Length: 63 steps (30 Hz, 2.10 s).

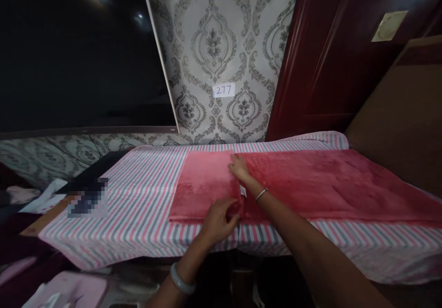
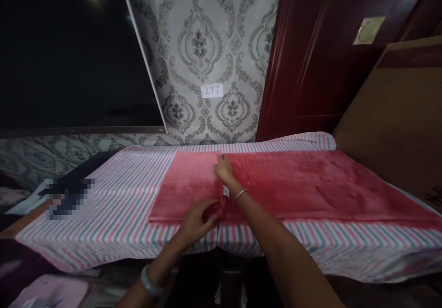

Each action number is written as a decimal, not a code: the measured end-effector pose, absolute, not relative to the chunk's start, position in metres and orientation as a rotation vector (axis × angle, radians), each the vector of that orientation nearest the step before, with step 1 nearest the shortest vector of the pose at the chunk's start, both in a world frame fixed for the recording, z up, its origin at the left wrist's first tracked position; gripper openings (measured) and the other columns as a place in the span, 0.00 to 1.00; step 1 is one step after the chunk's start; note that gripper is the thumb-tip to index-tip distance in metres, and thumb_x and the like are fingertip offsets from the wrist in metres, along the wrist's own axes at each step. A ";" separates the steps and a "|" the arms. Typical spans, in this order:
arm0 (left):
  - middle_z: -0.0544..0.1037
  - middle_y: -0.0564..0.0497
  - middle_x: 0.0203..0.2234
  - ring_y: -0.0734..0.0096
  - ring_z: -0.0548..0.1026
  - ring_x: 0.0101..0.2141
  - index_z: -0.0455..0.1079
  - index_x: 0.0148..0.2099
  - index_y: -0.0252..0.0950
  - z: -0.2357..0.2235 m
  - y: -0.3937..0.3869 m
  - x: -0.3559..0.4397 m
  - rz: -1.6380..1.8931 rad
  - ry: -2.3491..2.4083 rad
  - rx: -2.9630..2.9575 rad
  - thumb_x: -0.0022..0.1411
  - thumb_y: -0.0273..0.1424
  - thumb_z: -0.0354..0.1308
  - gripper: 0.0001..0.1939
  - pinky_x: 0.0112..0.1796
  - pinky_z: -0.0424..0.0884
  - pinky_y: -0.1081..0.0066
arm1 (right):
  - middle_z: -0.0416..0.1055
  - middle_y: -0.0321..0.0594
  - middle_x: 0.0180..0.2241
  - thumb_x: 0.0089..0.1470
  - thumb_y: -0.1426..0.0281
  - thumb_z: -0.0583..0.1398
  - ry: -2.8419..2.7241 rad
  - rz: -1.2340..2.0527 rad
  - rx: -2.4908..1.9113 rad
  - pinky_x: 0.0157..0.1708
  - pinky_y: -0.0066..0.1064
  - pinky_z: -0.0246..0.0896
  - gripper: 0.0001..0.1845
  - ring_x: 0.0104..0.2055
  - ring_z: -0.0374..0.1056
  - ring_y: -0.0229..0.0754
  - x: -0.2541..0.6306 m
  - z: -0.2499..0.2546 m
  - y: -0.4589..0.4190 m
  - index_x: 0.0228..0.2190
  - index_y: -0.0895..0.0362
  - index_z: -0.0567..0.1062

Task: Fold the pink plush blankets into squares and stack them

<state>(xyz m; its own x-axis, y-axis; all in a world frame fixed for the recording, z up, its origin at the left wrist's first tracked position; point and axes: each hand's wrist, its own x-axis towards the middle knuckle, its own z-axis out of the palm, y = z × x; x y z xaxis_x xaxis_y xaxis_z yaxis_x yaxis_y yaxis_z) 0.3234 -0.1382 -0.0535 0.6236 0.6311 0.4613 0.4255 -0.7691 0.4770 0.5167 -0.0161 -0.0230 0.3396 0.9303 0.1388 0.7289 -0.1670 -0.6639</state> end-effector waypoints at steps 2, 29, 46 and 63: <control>0.81 0.44 0.54 0.60 0.78 0.53 0.73 0.61 0.39 -0.033 -0.112 0.315 0.925 0.890 2.449 0.71 0.36 0.48 0.22 0.56 0.73 0.56 | 0.52 0.55 0.72 0.62 0.67 0.58 -1.539 0.325 -1.962 0.69 0.43 0.49 0.35 0.73 0.50 0.55 0.505 -0.013 -0.014 0.68 0.62 0.63; 0.55 0.37 0.73 0.46 0.52 0.72 0.56 0.74 0.38 -0.048 -0.005 0.288 0.251 1.797 2.682 0.73 0.45 0.44 0.33 0.65 0.52 0.38 | 0.45 0.52 0.74 0.71 0.55 0.46 -1.873 0.079 -2.143 0.70 0.56 0.34 0.34 0.76 0.38 0.52 0.487 -0.023 0.026 0.71 0.58 0.56; 0.55 0.41 0.73 0.54 0.51 0.72 0.55 0.73 0.37 -0.002 0.076 0.336 0.102 1.449 2.694 0.75 0.39 0.41 0.29 0.69 0.47 0.46 | 0.47 0.55 0.74 0.71 0.52 0.44 -1.780 0.125 -2.190 0.69 0.59 0.38 0.37 0.76 0.39 0.54 0.497 -0.056 0.035 0.70 0.61 0.57; 0.58 0.42 0.72 0.54 0.51 0.73 0.57 0.73 0.37 -0.042 0.120 0.334 0.408 1.543 2.356 0.72 0.45 0.46 0.33 0.70 0.40 0.45 | 0.45 0.54 0.74 0.71 0.52 0.42 -1.810 0.138 -2.210 0.69 0.58 0.37 0.37 0.76 0.37 0.53 0.501 -0.061 0.037 0.71 0.60 0.55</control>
<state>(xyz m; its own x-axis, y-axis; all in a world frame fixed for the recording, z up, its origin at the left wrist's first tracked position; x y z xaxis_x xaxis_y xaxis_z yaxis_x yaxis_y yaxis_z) 0.3337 0.1202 -0.0415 0.3848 0.9200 0.0741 0.8365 -0.3816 0.3932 0.5005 0.0367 -0.0612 0.2099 0.9723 0.1024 0.9455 -0.1752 -0.2746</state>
